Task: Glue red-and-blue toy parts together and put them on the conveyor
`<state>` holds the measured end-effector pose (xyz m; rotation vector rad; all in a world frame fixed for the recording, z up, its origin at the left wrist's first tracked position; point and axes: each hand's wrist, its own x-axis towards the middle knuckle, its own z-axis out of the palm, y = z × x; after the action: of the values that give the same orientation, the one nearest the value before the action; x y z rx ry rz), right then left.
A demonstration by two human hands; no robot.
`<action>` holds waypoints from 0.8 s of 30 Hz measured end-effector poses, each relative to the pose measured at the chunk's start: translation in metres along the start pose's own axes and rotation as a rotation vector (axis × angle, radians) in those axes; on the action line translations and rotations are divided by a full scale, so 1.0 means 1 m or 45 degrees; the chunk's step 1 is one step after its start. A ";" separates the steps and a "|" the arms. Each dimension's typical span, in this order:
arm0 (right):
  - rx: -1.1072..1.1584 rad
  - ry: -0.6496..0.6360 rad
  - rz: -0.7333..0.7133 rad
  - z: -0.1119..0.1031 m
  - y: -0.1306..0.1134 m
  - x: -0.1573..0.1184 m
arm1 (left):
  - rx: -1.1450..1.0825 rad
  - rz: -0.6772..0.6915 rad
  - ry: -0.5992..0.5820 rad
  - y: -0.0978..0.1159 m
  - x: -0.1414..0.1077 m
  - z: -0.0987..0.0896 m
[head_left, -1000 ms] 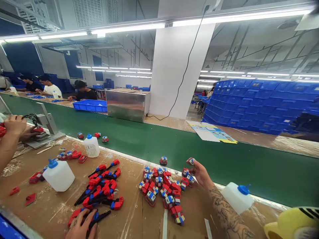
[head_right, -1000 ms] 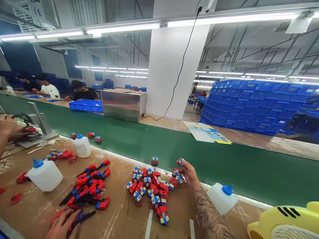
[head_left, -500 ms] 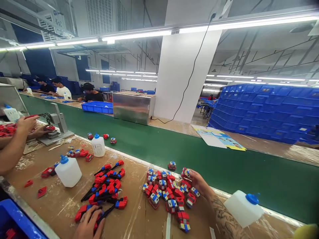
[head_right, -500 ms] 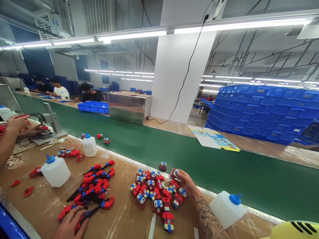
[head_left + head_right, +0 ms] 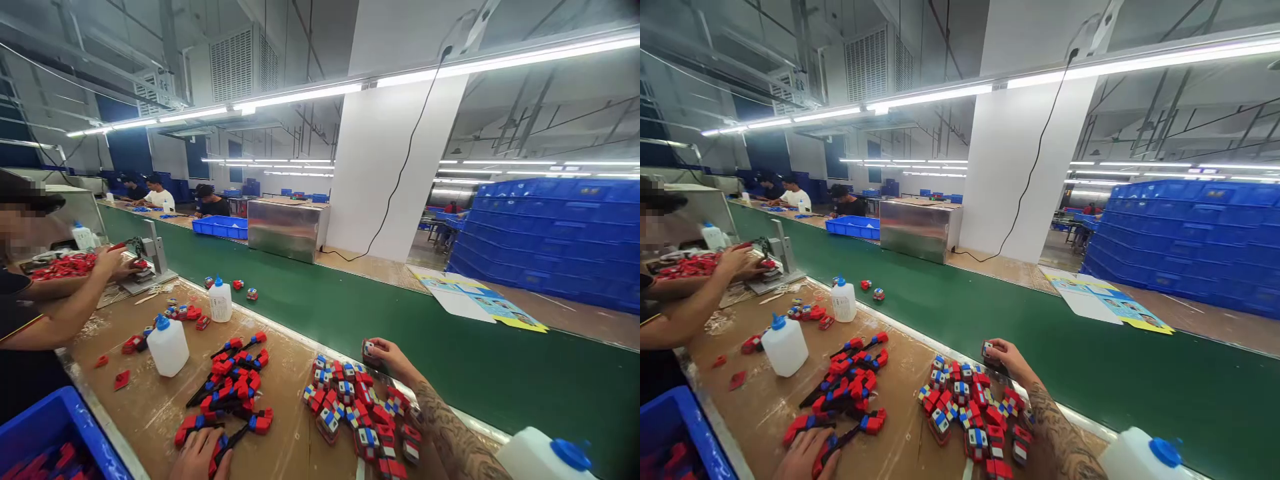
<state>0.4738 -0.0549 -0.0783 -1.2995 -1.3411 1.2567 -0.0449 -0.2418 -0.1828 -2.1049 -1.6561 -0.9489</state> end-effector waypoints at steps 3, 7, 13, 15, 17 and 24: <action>-0.055 0.008 -0.015 0.001 0.000 -0.004 | 0.008 -0.052 -0.015 0.009 0.005 -0.011; -0.091 -0.035 0.000 -0.005 -0.006 -0.013 | -0.024 -0.082 -0.058 0.016 0.010 -0.019; -0.045 -0.284 0.091 -0.012 -0.022 -0.035 | -0.060 -0.156 -0.154 0.016 0.012 -0.021; 0.005 -0.354 0.122 -0.012 -0.025 -0.043 | -0.075 -0.190 -0.196 0.019 0.013 -0.024; 0.087 -0.378 0.126 -0.012 -0.029 -0.049 | -0.089 -0.221 -0.223 0.023 0.014 -0.028; 0.687 -0.148 -0.123 0.007 -0.041 -0.116 | -0.206 -0.308 -0.274 0.011 0.006 -0.022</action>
<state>0.4716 -0.1686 -0.0318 -0.7862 -1.0247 1.5093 -0.0406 -0.2542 -0.1607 -2.2129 -2.0419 -0.9852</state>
